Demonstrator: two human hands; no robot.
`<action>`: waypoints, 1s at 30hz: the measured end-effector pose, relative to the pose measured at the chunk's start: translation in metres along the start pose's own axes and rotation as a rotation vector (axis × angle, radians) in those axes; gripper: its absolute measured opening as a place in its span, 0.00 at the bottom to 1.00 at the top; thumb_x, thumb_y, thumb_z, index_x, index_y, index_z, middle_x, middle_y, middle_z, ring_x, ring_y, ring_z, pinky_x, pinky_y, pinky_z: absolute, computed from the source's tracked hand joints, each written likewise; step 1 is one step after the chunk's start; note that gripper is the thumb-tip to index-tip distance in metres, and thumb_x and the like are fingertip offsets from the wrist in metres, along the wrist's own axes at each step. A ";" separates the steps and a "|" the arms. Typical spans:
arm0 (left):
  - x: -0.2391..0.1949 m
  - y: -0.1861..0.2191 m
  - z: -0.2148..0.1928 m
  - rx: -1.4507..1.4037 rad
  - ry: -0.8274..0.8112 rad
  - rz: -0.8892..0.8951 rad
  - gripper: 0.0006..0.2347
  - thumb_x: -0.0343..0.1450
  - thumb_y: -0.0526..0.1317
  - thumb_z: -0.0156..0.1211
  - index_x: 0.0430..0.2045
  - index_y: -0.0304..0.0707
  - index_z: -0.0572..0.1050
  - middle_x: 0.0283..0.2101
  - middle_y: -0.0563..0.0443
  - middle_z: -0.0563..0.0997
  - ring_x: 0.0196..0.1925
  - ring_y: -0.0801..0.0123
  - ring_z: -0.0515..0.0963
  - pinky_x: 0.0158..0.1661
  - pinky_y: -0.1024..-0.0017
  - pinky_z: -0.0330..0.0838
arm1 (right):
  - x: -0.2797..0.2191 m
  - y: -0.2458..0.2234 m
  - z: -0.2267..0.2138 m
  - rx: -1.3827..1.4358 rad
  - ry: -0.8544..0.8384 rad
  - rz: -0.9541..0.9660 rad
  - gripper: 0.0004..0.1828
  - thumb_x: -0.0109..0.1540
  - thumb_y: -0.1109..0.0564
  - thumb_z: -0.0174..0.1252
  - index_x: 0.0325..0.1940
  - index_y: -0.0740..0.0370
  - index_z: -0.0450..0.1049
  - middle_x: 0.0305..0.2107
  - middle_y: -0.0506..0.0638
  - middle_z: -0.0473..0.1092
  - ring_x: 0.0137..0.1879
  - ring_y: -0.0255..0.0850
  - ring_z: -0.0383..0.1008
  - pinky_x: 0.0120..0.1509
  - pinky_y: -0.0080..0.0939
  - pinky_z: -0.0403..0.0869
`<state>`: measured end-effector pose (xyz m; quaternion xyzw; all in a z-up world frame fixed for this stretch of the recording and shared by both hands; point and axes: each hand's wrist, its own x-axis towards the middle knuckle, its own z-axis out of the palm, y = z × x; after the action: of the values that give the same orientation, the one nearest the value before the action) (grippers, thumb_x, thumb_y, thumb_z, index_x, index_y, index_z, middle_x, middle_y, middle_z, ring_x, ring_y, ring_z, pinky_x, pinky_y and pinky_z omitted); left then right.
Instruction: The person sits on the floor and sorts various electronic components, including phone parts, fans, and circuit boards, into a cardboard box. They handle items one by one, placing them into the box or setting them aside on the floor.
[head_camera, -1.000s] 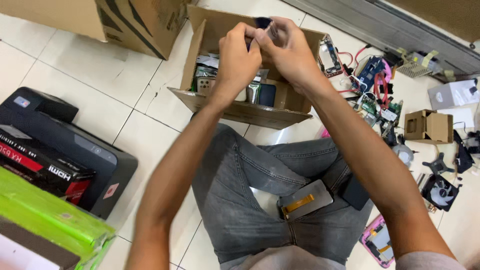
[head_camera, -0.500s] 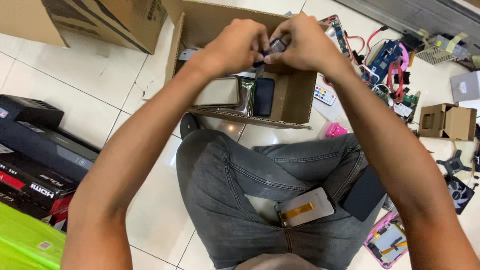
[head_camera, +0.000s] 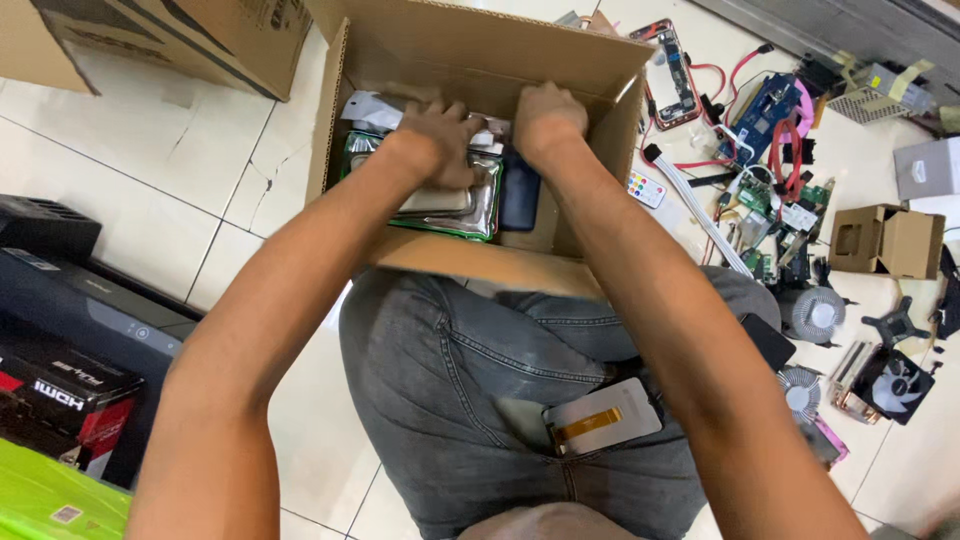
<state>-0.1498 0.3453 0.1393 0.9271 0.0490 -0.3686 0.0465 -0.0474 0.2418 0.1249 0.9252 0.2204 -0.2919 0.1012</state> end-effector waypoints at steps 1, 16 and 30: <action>-0.009 -0.004 0.000 -0.051 0.020 0.028 0.37 0.71 0.67 0.46 0.75 0.55 0.48 0.78 0.42 0.49 0.77 0.44 0.50 0.70 0.43 0.48 | 0.003 0.003 0.004 0.098 -0.023 -0.034 0.26 0.61 0.60 0.56 0.65 0.61 0.71 0.63 0.60 0.67 0.68 0.60 0.68 0.64 0.56 0.74; -0.005 0.005 0.038 -0.029 0.518 -0.034 0.17 0.76 0.50 0.51 0.60 0.58 0.74 0.69 0.42 0.62 0.70 0.50 0.64 0.64 0.40 0.53 | 0.007 0.033 0.060 1.244 -0.159 0.176 0.31 0.64 0.67 0.59 0.68 0.84 0.58 0.58 0.75 0.69 0.55 0.61 0.79 0.59 0.66 0.77; -0.008 0.034 0.062 0.282 0.730 0.138 0.38 0.67 0.70 0.56 0.62 0.36 0.69 0.61 0.40 0.70 0.68 0.52 0.63 0.67 0.40 0.48 | 0.036 0.011 0.097 1.572 0.019 0.391 0.19 0.57 0.63 0.70 0.48 0.64 0.70 0.40 0.60 0.79 0.43 0.52 0.84 0.39 0.50 0.83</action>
<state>-0.1936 0.3036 0.1020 0.9956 -0.0512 -0.0141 -0.0773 -0.0643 0.2138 0.0260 0.7501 -0.2139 -0.3308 -0.5311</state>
